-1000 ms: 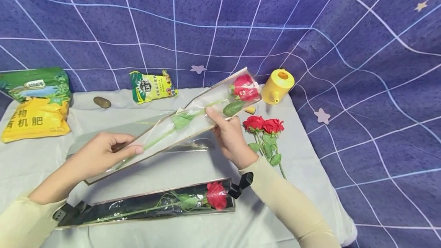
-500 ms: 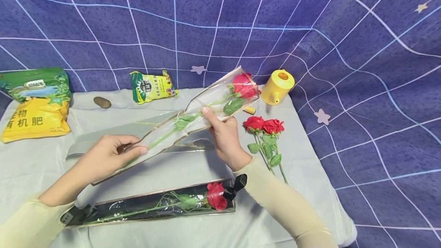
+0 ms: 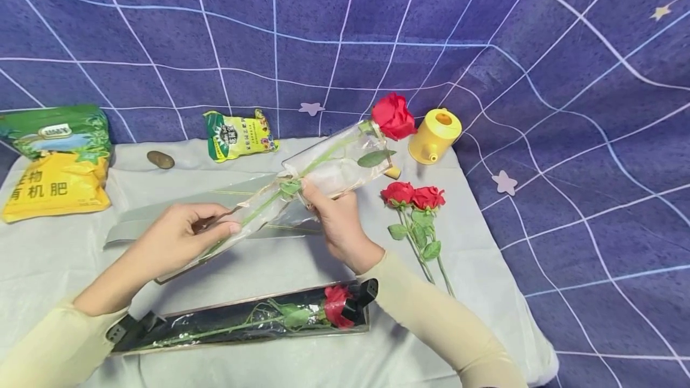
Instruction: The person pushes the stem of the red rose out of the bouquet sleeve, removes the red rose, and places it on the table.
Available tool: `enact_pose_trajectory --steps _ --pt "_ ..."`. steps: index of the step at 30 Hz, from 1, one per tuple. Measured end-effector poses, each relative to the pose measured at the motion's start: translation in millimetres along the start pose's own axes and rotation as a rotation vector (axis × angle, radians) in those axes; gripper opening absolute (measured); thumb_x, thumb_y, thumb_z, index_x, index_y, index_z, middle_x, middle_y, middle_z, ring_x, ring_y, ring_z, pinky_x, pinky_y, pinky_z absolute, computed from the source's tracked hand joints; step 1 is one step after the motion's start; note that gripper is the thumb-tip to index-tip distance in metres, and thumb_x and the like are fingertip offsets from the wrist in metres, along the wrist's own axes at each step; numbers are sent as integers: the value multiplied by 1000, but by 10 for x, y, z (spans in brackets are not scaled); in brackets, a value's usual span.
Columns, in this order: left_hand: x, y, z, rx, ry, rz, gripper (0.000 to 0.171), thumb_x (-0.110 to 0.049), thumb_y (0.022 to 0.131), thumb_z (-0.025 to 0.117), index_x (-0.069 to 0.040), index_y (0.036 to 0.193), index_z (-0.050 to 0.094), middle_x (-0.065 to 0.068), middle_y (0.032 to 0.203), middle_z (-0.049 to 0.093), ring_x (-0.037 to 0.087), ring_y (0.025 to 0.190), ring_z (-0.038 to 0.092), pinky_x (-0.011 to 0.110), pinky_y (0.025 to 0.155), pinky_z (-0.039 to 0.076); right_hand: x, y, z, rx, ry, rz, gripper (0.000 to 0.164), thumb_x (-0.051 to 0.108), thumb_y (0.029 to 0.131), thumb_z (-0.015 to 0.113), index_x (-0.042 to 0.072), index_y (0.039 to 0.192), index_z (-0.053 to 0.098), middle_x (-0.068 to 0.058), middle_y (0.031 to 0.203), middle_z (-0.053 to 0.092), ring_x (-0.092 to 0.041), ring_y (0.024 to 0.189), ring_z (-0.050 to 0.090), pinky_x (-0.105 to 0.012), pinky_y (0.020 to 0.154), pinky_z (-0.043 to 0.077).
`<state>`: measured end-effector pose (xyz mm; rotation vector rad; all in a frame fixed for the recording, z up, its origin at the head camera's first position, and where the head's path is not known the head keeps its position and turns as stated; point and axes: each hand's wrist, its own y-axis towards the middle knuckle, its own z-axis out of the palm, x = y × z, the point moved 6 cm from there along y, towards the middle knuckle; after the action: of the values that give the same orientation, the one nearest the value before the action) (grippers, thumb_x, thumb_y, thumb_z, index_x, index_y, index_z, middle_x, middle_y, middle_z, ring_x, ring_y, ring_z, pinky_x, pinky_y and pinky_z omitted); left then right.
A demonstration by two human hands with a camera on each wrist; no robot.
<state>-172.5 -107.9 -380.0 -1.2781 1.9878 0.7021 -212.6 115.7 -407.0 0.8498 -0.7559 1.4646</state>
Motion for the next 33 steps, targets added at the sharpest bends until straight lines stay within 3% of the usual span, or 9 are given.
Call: enact_pose_trajectory --steps 6,14,21,24,29,33 --pt "-74 22 -63 26 22 62 14 -38 89 64 -27 94 71 -11 92 65 10 72 54 28 61 46 15 9 -35 4 23 35 24 10 82 72 10 101 58 -3 91 65 -12 76 58 -25 64 45" --pt "-90 6 -109 62 46 109 9 -35 90 63 -28 89 69 -15 85 62 8 72 53 27 65 44 -25 1 -58 9 43 95 25 11 84 70 11 105 56 -4 97 64 -14 79 58 -25 64 44" --pt "72 -57 -125 56 59 23 18 -43 88 62 -28 79 66 -10 64 53 9 52 41 26 46 36 46 48 -133 -55 37 82 26 9 80 73 7 102 60 -7 97 64 -18 88 59 -32 79 46" --pt "138 -92 -157 46 78 16 15 -43 88 62 -30 83 67 -11 67 56 9 53 43 26 47 38 91 98 -215 -73 55 80 29 9 78 75 6 103 61 -8 100 64 -20 93 60 -36 87 45" --pt "171 -112 -209 66 110 11 17 -44 88 62 -30 78 65 -13 66 54 8 56 43 26 49 38 145 144 -267 -28 75 70 35 7 79 74 8 109 56 -9 104 61 -21 97 59 -40 90 44" --pt "202 -140 -269 96 106 -45 25 -48 86 62 -29 70 61 -13 60 49 8 57 40 26 49 35 153 125 -250 -17 100 79 37 7 78 76 8 109 56 -9 104 62 -22 96 60 -41 88 45"
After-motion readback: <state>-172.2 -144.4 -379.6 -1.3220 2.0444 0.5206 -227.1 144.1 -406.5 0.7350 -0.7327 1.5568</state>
